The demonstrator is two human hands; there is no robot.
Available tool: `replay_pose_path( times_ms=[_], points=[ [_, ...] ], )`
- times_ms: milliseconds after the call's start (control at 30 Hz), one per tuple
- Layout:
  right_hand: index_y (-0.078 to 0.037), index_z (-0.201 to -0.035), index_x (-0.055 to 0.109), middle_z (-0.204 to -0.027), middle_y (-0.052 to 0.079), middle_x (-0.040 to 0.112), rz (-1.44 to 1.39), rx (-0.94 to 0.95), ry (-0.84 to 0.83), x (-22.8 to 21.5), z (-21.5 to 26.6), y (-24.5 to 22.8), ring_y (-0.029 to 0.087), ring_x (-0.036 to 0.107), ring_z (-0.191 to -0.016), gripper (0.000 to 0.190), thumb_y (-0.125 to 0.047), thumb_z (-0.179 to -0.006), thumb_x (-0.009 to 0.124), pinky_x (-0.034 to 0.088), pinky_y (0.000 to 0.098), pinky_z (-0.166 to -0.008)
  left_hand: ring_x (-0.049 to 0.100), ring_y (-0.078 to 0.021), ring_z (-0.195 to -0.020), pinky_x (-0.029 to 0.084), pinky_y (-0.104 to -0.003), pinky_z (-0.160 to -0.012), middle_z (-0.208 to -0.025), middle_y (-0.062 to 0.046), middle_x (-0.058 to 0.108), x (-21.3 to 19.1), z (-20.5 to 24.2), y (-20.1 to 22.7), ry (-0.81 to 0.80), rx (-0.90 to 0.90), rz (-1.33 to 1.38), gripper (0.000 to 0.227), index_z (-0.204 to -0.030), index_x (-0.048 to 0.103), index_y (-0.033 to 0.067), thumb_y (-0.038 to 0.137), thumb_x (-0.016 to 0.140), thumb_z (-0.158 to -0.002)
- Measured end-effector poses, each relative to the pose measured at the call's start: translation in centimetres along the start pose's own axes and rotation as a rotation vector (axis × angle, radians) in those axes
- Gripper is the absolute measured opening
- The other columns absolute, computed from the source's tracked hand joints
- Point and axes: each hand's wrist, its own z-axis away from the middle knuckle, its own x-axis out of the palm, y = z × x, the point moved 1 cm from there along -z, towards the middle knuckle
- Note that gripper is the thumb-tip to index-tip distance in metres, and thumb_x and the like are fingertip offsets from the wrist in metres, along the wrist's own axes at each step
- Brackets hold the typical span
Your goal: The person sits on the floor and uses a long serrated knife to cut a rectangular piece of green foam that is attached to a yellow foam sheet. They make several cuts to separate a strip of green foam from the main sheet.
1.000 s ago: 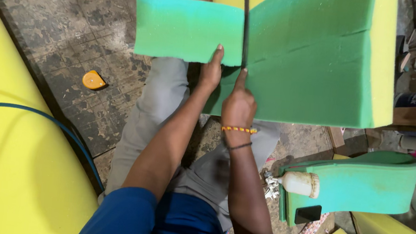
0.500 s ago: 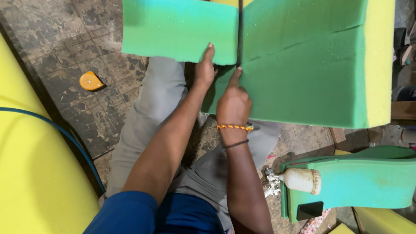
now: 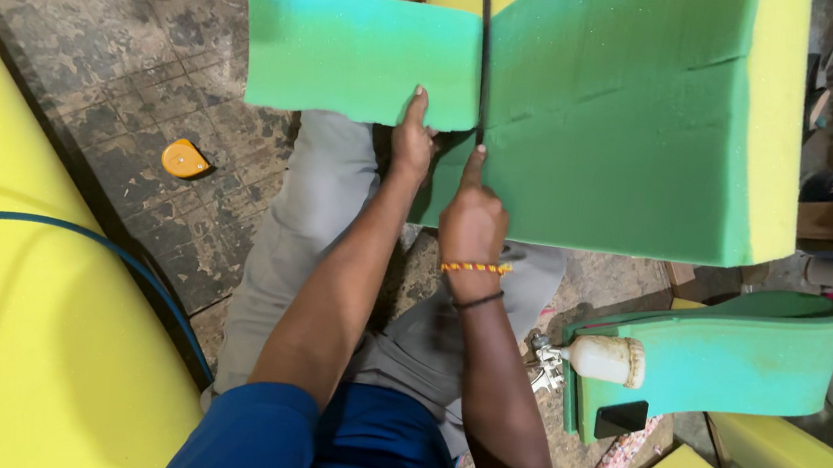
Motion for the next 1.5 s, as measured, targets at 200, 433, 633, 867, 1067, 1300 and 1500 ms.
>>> replay_pose_path(
  times_ms=[200,433,633,867,1067,1300,1500],
  points=[
    [0.004,-0.152,0.045,-0.072,0.02,0.068,-0.093,-0.022,-0.038,-1.1,4.7,0.6,0.031,0.066,-0.053,0.064,0.001,-0.09,0.062,0.053,0.0453,-0.048,0.044,-0.035,-0.141,0.028,-0.06,-0.115,-0.152,-0.012,0.049,-0.1,1.1,0.7,-0.112,0.022,0.098,0.075,-0.154,0.04,0.0108,0.058,0.049,-0.096],
    [0.004,-0.152,0.045,-0.075,0.019,0.068,-0.063,0.001,0.02,0.4,1.1,0.0,0.032,0.067,-0.06,0.069,0.004,-0.085,0.062,0.055,0.044,-0.056,0.054,-0.0376,-0.124,0.037,-0.06,-0.103,-0.138,-0.02,0.059,-0.1,0.7,0.4,-0.124,0.017,0.183,0.068,-0.148,0.05,0.004,0.056,0.054,-0.105],
    [0.003,-0.149,0.047,-0.075,0.023,0.068,-0.127,-0.049,0.008,-1.6,4.6,-0.4,0.035,0.066,-0.057,0.061,0.002,-0.091,0.063,0.054,0.0461,-0.054,0.054,-0.0287,-0.128,0.035,-0.056,-0.108,-0.14,-0.009,0.058,-0.9,0.6,0.2,-0.105,0.014,0.235,0.064,-0.143,0.05,0.0134,0.057,0.052,-0.096],
    [0.002,-0.151,0.047,-0.074,0.023,0.068,-0.082,0.006,0.02,-0.7,1.1,-0.6,0.037,0.067,-0.06,0.066,0.004,-0.086,0.06,0.054,0.0471,-0.056,0.051,-0.0299,-0.121,0.037,-0.052,-0.098,-0.134,-0.011,0.057,-0.6,0.8,0.5,-0.098,0.007,0.253,0.063,-0.142,0.051,0.0126,0.058,0.054,-0.098],
    [0.002,-0.151,0.046,-0.079,0.022,0.07,-0.119,-0.069,-0.002,-1.5,6.8,1.1,0.032,0.068,-0.06,0.056,-0.003,-0.097,0.059,0.054,0.0422,-0.054,0.053,-0.0335,-0.125,0.042,-0.057,-0.099,-0.138,-0.012,0.057,-0.2,1.8,1.9,-0.079,0.011,0.3,0.068,-0.142,0.047,0.0116,0.059,0.053,-0.093],
    [-0.001,-0.143,0.053,-0.087,0.022,0.074,-0.233,-0.022,0.06,-1.9,6.8,0.8,0.036,0.07,-0.065,0.048,-0.013,-0.097,0.064,0.056,0.0447,-0.056,0.061,-0.0336,-0.127,0.045,-0.046,-0.108,-0.135,-0.016,0.065,3.7,5.0,4.8,-0.021,0.425,-0.498,0.074,-0.14,0.057,0.0037,0.064,0.055,-0.097],
    [-0.008,-0.142,0.053,-0.094,0.019,0.075,-0.242,0.003,0.086,-2.2,6.8,1.1,0.036,0.071,-0.067,0.043,-0.015,-0.1,0.061,0.056,0.0458,-0.058,0.068,-0.0367,-0.108,0.05,-0.04,-0.097,-0.118,-0.022,0.071,5.8,4.7,5.9,0.116,0.509,-0.893,0.056,-0.122,0.068,0.0017,0.052,0.062,-0.098]
  ],
)
